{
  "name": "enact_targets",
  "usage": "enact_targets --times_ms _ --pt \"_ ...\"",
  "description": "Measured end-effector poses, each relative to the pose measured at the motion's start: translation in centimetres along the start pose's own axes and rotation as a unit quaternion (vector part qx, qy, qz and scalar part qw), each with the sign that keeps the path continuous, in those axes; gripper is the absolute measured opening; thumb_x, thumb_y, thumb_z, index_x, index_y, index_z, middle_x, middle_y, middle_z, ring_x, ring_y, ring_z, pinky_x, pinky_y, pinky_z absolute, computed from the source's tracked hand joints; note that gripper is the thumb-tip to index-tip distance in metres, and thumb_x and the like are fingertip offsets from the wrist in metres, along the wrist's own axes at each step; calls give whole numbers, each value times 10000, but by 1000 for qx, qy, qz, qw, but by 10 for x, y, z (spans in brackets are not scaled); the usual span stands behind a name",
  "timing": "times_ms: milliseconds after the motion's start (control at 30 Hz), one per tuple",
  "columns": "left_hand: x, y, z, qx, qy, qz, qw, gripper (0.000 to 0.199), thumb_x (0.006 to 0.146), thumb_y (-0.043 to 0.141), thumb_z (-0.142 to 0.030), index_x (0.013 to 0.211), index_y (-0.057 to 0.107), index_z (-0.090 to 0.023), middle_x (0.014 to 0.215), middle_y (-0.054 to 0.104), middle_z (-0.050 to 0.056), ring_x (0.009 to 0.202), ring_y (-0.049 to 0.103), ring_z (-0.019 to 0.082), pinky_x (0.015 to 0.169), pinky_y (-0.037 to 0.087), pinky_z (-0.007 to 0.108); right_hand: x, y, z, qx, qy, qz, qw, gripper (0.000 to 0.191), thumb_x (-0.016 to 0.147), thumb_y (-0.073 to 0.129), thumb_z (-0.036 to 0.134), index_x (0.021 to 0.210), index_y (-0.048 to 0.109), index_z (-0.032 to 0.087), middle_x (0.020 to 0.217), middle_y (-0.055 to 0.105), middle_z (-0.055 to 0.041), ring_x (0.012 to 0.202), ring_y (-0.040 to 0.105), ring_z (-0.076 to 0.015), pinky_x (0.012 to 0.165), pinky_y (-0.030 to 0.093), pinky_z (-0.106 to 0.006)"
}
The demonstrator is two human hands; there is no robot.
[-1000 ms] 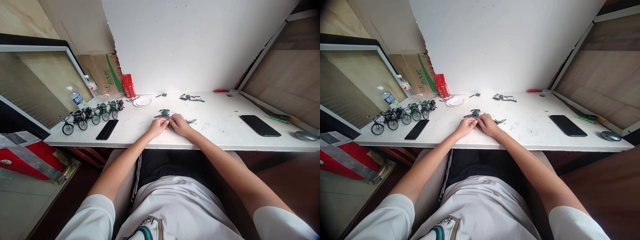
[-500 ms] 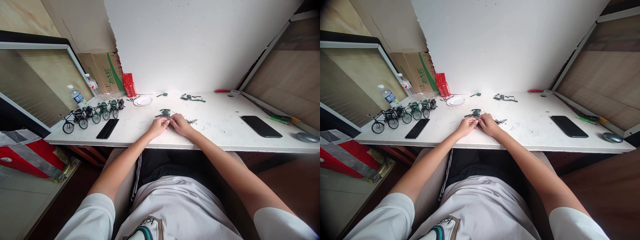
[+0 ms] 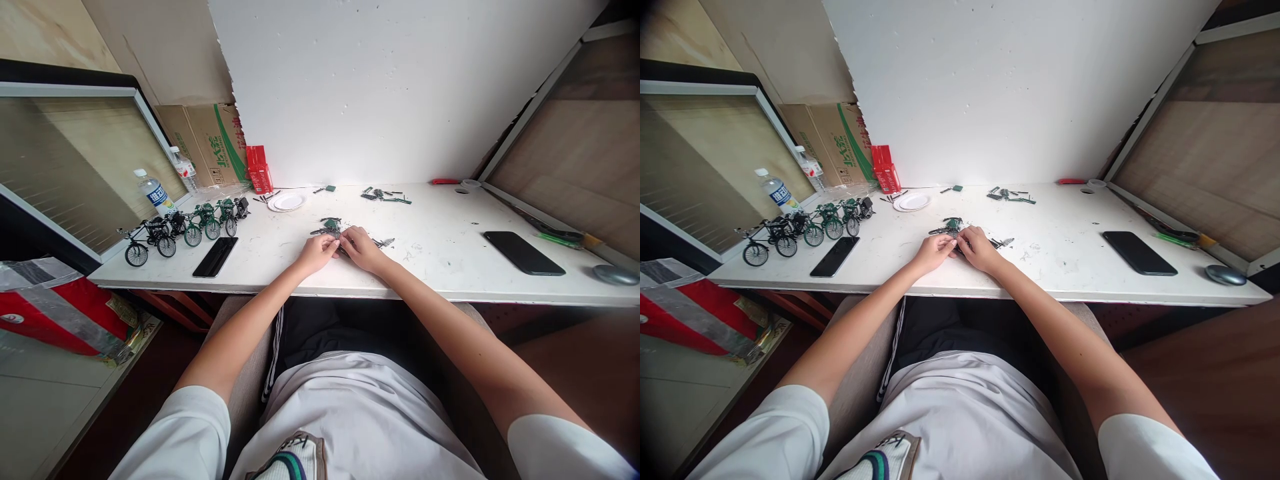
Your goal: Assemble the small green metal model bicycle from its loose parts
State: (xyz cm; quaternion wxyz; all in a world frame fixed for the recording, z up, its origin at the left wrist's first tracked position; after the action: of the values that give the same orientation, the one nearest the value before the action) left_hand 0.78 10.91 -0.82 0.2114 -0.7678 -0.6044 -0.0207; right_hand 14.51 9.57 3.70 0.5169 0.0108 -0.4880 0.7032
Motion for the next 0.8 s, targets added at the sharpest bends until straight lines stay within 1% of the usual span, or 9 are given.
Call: enact_targets --times_ms 567,800 --pt "0 0 -2 3 1 -1 1000 363 999 675 -501 1111 724 -158 1087 822 126 827 812 232 833 629 357 0 0 1 -3 2 2 1000 393 1106 392 578 950 569 264 952 648 -108 952 569 -308 963 466 -527" --pt "-1 0 -3 0 -1 -2 1000 365 998 678 -501 1113 721 -157 1085 821 126 825 812 227 832 628 353 0 0 1 0 5 3 1000 368 1103 404 553 934 556 263 947 642 -106 941 557 -306 952 469 -532"
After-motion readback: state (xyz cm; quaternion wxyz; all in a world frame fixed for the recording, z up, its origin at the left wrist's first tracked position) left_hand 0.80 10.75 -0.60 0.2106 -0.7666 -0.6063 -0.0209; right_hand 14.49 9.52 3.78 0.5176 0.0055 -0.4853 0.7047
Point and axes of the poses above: each hand's wrist, its own x-axis towards the middle knuckle, its own y-axis out of the palm, z = x × y, the point moved 9 cm from there along x, towards the middle knuckle
